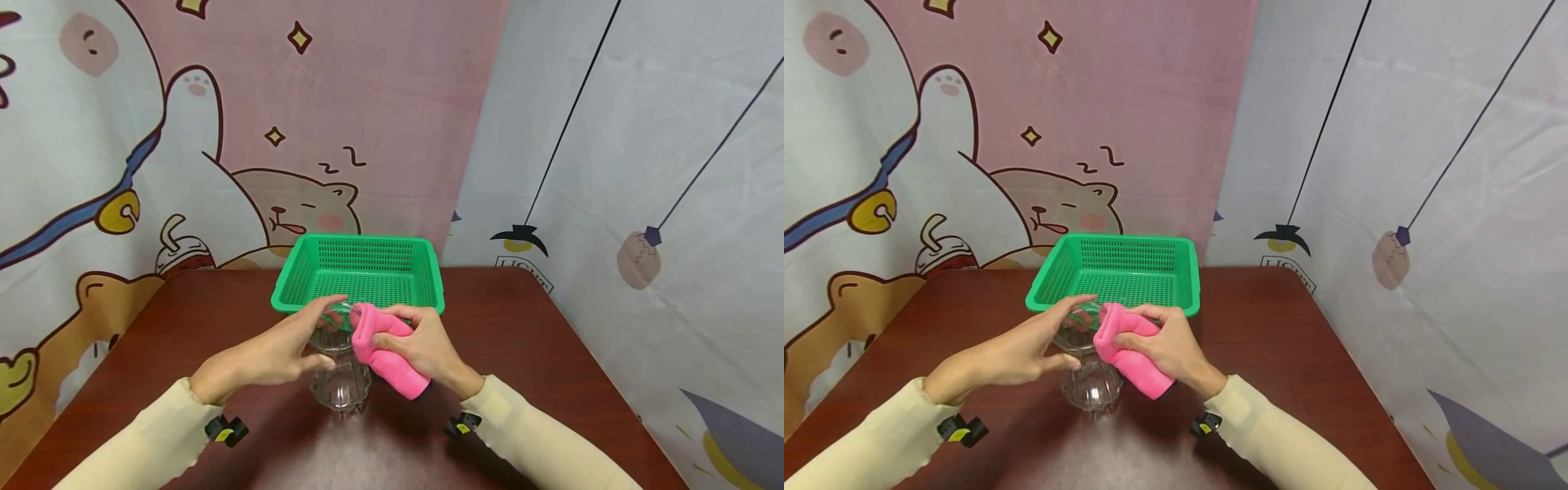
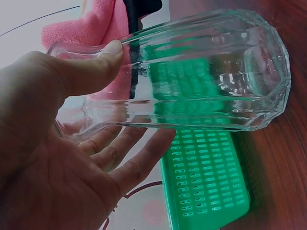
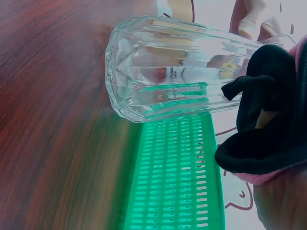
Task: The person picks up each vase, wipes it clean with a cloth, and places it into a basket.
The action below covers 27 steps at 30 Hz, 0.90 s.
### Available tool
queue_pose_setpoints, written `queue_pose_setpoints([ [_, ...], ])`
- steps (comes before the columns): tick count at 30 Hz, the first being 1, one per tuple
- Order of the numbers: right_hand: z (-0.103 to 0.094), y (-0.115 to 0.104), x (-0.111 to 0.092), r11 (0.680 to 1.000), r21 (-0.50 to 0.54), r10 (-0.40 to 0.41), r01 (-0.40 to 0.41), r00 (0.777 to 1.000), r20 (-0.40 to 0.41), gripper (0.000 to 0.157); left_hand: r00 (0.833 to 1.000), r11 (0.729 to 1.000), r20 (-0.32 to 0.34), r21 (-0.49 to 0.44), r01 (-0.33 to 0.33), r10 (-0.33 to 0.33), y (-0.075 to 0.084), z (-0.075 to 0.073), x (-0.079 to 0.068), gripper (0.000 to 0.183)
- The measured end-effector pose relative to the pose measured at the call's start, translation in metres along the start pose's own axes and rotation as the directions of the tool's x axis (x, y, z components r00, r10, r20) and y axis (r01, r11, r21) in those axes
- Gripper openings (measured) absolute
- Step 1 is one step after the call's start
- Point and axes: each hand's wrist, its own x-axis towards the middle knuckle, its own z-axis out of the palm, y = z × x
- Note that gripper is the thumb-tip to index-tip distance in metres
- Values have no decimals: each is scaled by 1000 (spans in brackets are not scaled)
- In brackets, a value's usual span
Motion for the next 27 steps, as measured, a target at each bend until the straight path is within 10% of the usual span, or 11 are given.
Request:
queue_pose_setpoints([
  [27, -3, 3, -3, 1000, -13, 5, -6, 1000, -25, 35, 998, 992, -64, 127, 10, -2, 6, 3, -4, 107],
])
